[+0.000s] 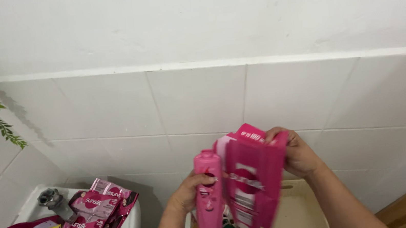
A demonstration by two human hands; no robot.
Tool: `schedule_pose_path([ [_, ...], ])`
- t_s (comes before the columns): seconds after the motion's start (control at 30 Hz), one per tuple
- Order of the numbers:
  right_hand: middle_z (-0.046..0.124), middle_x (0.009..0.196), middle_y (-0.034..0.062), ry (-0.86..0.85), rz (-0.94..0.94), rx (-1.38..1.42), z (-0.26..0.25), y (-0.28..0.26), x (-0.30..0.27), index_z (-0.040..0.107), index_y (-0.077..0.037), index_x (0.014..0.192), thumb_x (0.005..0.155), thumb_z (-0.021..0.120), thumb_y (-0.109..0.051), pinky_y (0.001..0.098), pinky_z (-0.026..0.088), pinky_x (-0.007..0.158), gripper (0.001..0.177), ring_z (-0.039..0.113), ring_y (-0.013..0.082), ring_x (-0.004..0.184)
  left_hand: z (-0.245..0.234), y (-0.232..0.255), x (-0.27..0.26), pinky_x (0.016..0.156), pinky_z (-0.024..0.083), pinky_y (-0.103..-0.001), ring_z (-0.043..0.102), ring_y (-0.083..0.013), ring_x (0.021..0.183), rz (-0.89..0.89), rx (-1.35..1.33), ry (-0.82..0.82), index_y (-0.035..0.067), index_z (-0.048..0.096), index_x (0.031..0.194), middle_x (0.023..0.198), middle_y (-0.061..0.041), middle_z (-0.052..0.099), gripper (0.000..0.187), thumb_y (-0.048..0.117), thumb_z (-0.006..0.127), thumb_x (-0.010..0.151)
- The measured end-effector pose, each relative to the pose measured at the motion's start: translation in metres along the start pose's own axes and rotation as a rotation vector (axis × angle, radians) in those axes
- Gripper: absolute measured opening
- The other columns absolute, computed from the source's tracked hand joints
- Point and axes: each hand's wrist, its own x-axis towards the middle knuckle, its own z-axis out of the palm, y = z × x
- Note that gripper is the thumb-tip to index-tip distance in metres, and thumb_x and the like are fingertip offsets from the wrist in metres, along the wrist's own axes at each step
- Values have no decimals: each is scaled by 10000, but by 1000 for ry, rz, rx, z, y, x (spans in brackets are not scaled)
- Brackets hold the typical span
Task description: The person refills a pink shampoo bottle and a white bottle using a pink refill pouch. They open the bottles, pour the liquid from the pouch into each container, and then close the lids. The person handles the bottles and pouch directly by hand.
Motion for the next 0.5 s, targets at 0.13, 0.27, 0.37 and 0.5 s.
schedule_pose_path([
  [0.13,751,843,110,33,-41,273,19,-7,-10,712,-144,961,983,693,-265,290,601,444,125,755,212,694,40,-5,-8,760,607,-420,696,-211,803,-26,-8,7,107,650,1202,952,-84,696,495,150,720,714],
  [0.27,746,1002,128,160,-100,249,25,-19,-30,676,-166,1169,1077,644,-259,304,600,505,135,748,235,797,70,-13,-3,779,624,-400,717,-228,844,137,-101,-107,-4,649,1180,1016,-118,720,403,119,692,798],
  [0.37,708,1192,130,342,-150,206,18,-20,-67,575,-191,1415,1036,534,-381,407,637,735,426,728,266,970,90,-26,2,734,620,-393,715,-245,810,187,-196,-41,-29,663,1148,945,-127,720,362,123,707,822],
  [0.5,676,1284,147,513,-270,190,-2,54,-136,531,-106,1480,988,538,-285,450,583,917,523,690,277,1090,105,-44,12,720,614,-392,709,-231,800,144,-134,100,-27,684,1115,920,-118,756,367,149,754,800],
])
